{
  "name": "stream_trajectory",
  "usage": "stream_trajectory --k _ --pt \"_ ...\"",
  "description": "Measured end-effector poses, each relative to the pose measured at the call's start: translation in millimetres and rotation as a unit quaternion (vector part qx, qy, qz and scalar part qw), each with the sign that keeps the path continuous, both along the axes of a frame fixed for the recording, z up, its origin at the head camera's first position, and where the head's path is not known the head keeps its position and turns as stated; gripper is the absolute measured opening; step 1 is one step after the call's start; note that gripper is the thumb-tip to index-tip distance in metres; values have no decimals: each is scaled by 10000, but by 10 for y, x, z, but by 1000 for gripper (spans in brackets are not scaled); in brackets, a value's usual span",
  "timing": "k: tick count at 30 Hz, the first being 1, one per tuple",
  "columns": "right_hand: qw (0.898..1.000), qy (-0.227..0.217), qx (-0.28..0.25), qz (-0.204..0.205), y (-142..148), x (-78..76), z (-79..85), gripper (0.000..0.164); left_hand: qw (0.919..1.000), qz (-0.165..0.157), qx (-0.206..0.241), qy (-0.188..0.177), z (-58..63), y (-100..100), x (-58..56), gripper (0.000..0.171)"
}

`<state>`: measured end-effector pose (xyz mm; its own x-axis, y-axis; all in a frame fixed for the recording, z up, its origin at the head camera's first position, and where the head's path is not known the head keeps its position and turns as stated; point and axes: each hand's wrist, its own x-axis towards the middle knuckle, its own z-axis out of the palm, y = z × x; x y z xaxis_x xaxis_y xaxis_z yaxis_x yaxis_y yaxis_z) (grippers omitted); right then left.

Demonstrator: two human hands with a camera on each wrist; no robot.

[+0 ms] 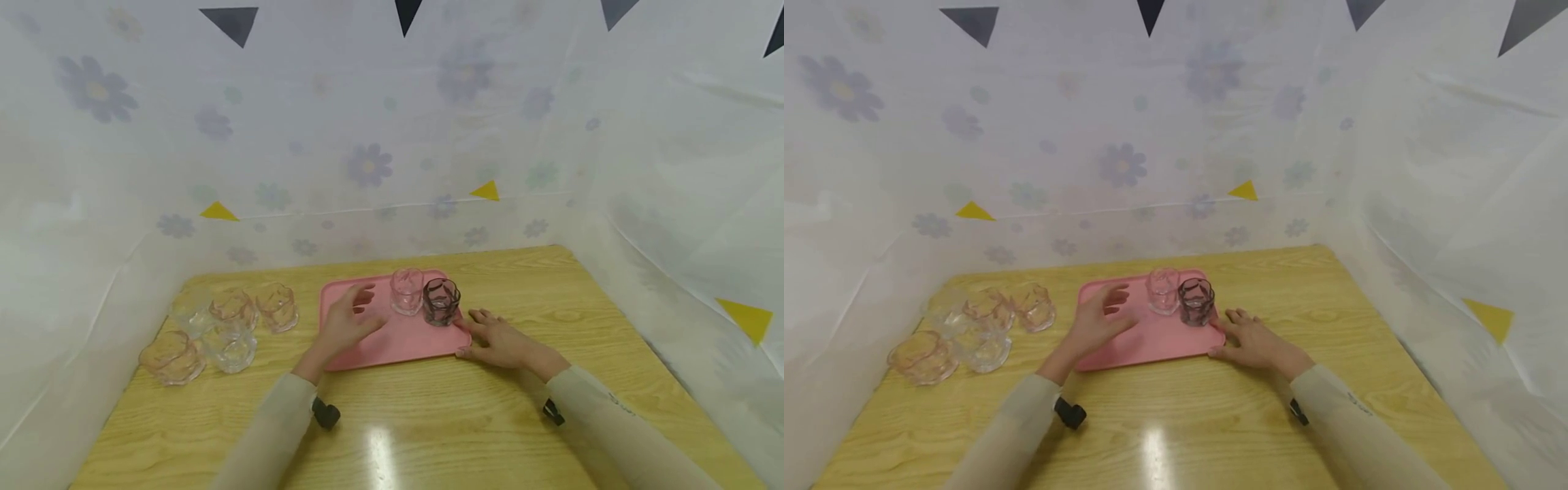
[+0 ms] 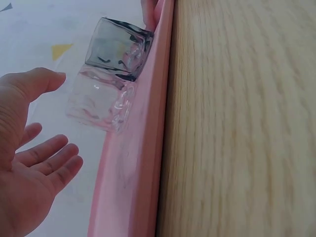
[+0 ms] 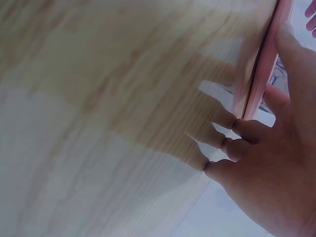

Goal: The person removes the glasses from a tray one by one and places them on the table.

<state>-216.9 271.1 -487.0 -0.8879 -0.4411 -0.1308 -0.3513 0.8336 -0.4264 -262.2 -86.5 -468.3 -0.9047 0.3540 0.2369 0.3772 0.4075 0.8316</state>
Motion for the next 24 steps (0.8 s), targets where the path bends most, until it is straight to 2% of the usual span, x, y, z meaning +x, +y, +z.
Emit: stream_trajectory --k 4,15,24 --pt "10000 23 -15 21 -10 6 8 80 9998 97 90 -133 -16 96 -45 72" --pt "10000 -1 -2 -11 -14 3 17 80 9981 517 -49 -319 -63 368 -196 74" --pt "10000 22 46 23 15 -20 -23 81 9970 579 24 -523 -134 530 -302 79"
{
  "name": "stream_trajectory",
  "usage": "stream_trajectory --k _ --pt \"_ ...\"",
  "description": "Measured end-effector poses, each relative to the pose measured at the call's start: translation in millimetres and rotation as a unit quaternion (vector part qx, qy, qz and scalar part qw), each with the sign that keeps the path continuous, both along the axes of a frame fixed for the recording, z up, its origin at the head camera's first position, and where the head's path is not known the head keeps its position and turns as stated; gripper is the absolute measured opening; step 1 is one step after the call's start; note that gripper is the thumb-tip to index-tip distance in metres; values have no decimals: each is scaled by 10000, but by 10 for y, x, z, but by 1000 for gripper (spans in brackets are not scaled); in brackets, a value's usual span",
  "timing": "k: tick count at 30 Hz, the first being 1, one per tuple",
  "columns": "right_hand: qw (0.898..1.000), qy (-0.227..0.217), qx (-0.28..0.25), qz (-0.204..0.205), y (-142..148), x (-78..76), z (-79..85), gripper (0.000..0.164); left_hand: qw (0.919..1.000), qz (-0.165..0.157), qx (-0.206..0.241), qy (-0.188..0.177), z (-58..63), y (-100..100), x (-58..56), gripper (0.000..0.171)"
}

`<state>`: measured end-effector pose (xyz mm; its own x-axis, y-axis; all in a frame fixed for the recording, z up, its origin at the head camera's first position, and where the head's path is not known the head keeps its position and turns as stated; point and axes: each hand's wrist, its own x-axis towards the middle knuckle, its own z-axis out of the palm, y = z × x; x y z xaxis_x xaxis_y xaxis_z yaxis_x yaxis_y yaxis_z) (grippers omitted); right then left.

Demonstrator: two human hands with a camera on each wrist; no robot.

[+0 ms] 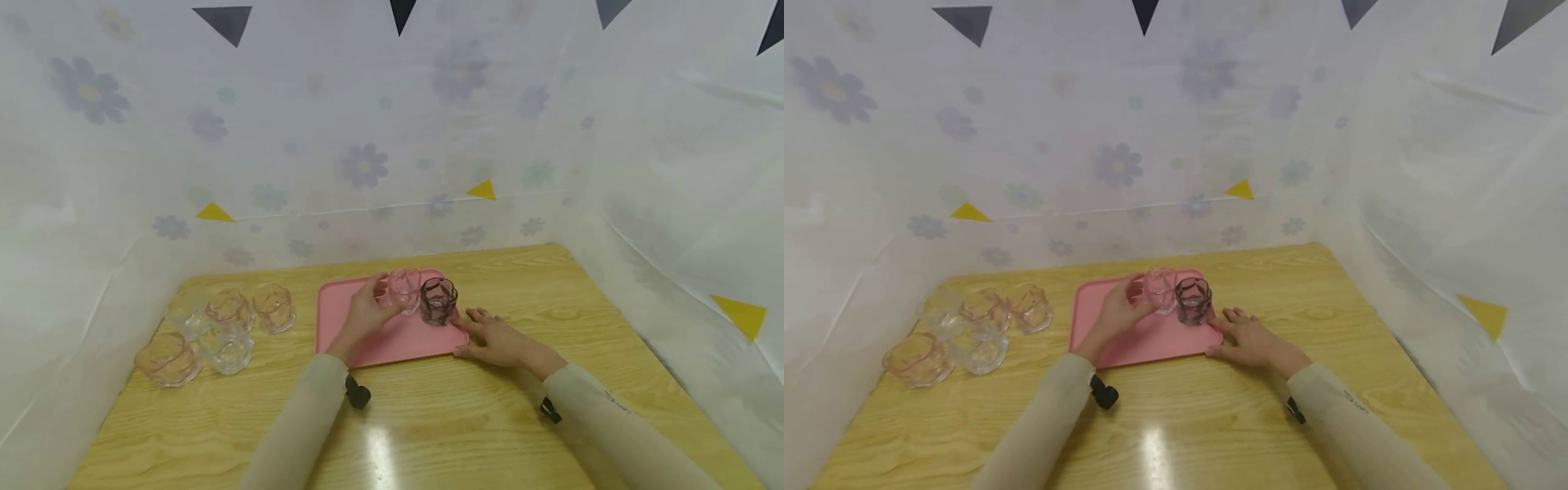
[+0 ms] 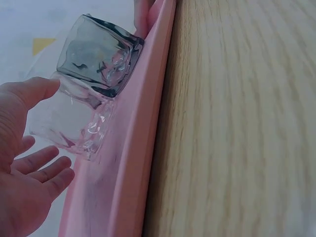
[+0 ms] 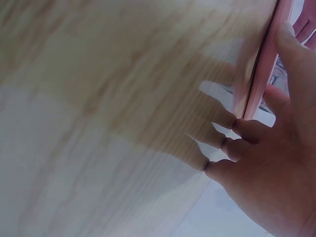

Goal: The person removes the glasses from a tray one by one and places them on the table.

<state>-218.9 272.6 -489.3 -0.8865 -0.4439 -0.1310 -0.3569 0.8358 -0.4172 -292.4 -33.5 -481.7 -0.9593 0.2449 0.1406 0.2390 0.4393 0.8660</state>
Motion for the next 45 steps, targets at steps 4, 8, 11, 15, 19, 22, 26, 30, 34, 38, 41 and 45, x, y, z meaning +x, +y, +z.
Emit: stream_trajectory --k 4,8,11,15,19,22,26,30,34,38,41,45 --pt "10000 -16 4 -10 4 2 -4 81 10000 25 -52 -13 -25 40 -39 83" --pt "10000 -42 8 -40 3 7 -2 82 10000 -2 -73 -30 -24 77 -69 86" --pt "10000 -22 3 -43 4 8 -5 81 10000 -41 -42 -80 -25 103 -88 88" --pt "10000 42 11 -20 6 8 -13 81 9999 -65 -40 -113 -49 130 -110 91" --pt "10000 48 4 -24 5 6 -17 81 9999 -72 -135 -50 -84 147 -125 91" --pt "10000 40 2 -28 4 4 -20 81 9998 -59 -184 14 -111 153 -135 90" --pt "10000 60 10 -20 -1 4 -16 81 9999 -24 -125 66 -135 159 -145 89" --pt "10000 41 35 -27 -11 12 0 80 10000 46 -28 68 -132 174 -143 88" --pt "10000 2 20 -49 -27 14 23 79 9998 186 -89 84 -120 196 -134 87" --pt "10000 6 22 -39 -40 14 42 78 9993 278 -167 168 -117 195 -134 85" --pt "10000 6 32 -17 -41 16 48 78 9992 288 -196 209 -119 173 -136 86" --pt "10000 -8 13 -32 -40 31 63 77 9990 296 -197 274 -116 120 -129 86"
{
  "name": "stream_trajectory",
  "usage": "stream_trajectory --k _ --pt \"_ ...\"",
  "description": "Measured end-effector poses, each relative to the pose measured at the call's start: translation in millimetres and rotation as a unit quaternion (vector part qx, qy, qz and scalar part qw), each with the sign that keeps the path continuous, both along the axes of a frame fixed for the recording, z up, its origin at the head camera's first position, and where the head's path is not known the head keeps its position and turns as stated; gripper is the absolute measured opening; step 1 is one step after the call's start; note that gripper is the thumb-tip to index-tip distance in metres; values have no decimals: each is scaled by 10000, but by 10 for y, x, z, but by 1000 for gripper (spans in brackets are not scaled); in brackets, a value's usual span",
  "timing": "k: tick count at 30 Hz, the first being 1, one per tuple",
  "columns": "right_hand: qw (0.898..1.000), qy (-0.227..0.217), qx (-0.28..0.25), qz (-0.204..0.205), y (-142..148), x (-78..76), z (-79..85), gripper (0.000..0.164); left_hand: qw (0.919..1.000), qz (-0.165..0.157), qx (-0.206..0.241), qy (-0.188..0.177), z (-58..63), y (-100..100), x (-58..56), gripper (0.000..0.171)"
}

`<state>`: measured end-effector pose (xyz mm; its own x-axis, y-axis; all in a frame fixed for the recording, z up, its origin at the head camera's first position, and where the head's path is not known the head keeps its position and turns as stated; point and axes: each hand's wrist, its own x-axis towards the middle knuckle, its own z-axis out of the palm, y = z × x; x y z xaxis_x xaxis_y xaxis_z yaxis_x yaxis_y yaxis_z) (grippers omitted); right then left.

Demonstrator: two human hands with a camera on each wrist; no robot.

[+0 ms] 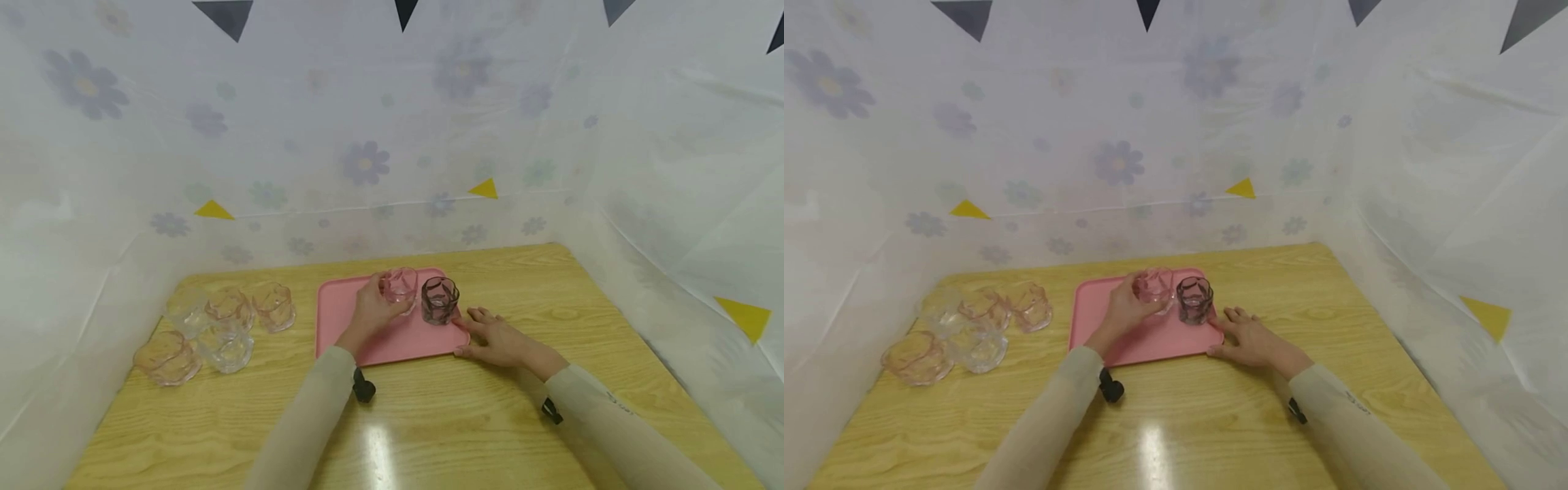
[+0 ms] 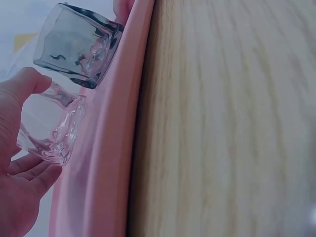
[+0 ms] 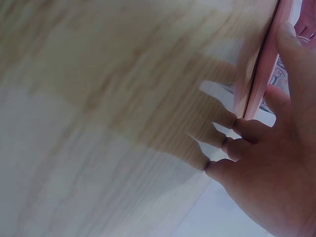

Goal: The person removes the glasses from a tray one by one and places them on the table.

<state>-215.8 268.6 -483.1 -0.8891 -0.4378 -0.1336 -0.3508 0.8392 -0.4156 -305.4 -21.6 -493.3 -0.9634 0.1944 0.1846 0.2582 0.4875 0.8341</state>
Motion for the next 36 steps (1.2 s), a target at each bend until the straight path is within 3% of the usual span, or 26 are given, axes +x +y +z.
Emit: stream_trajectory --k 7,15,29,36 --pt "10000 1 -57 31 -25 21 37 76 9999 121 105 30 77 -148 74 84" --pt "10000 -18 -82 29 -22 1 29 77 9988 362 288 -180 182 -381 193 83" --pt "10000 -16 -73 -12 17 -25 -23 78 9985 451 303 101 136 -805 374 77" --pt "10000 25 -68 19 21 -37 -41 78 9980 521 339 125 161 -969 457 85"
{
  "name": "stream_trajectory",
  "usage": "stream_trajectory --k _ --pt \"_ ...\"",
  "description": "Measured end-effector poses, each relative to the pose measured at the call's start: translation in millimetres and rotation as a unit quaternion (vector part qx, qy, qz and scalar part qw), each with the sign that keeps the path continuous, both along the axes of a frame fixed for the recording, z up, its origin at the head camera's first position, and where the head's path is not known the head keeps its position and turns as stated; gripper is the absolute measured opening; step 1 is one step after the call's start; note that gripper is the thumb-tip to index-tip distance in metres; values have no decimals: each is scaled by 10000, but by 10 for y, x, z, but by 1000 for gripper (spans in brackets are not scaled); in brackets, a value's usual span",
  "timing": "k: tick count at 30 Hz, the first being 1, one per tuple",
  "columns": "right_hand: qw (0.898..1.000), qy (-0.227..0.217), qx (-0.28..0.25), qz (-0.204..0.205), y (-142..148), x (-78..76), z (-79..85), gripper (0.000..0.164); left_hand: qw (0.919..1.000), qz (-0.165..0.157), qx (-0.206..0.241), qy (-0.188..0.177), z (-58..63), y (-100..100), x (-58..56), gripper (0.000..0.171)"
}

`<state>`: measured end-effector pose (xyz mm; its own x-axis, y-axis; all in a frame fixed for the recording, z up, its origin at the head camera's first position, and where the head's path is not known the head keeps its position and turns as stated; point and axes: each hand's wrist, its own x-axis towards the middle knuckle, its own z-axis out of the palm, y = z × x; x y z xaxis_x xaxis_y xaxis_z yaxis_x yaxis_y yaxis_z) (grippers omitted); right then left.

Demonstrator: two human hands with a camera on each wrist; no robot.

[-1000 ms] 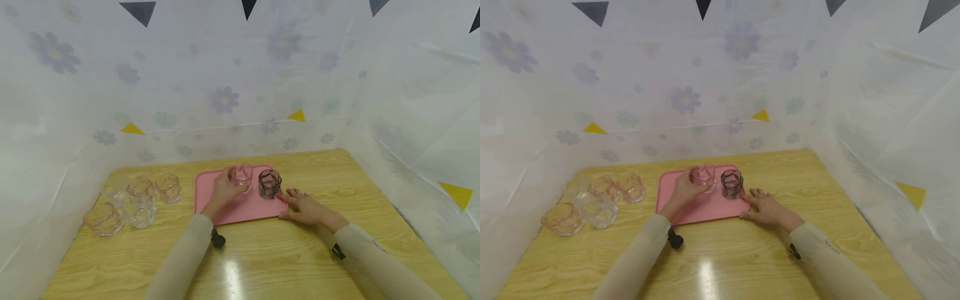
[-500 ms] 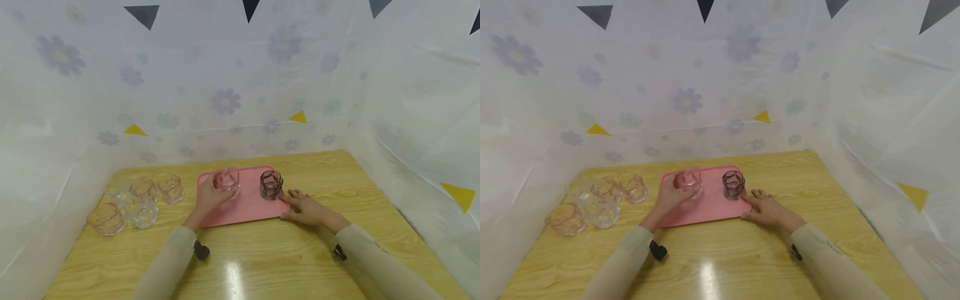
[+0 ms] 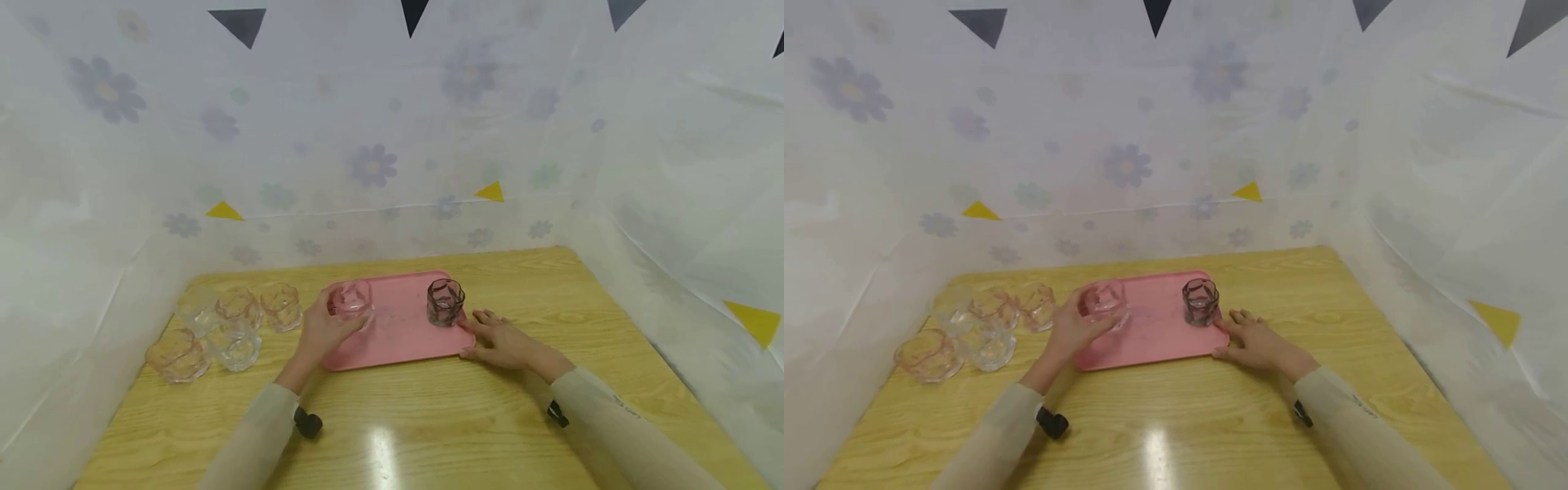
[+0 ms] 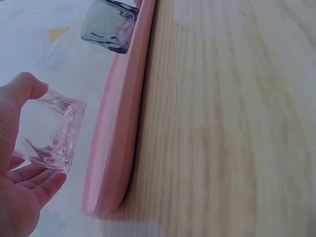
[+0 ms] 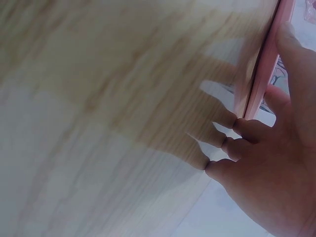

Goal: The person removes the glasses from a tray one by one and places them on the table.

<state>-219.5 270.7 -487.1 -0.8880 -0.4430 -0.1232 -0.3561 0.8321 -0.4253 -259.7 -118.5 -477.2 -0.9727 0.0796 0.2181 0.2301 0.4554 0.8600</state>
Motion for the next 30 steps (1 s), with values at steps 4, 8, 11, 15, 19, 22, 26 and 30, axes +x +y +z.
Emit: stream_trajectory --k 4,8,11,15,19,22,26,30 --pt "10000 17 -7 11 5 -8 -5 79 9999 38 28 -103 11 -93 55 89" --pt "10000 -34 -3 1 8 -9 -12 79 9999 99 6 -134 18 -194 106 88" --pt "10000 -50 -25 -9 5 -4 -10 79 9999 132 -43 -58 15 -271 130 87" --pt "10000 -14 -6 -24 -3 4 -6 79 9997 230 -39 52 -3 -362 146 88" --pt "10000 25 18 -10 -4 6 -5 79 9993 353 -72 32 -21 -433 174 87" --pt "10000 44 -5 5 0 6 -7 79 9992 390 -116 11 -30 -480 202 85" --pt "10000 54 -15 6 4 1 -13 78 9990 426 -144 60 -53 -544 225 85" --pt "10000 56 -1 8 4 -4 -13 78 9988 460 -119 75 -78 -605 241 82"
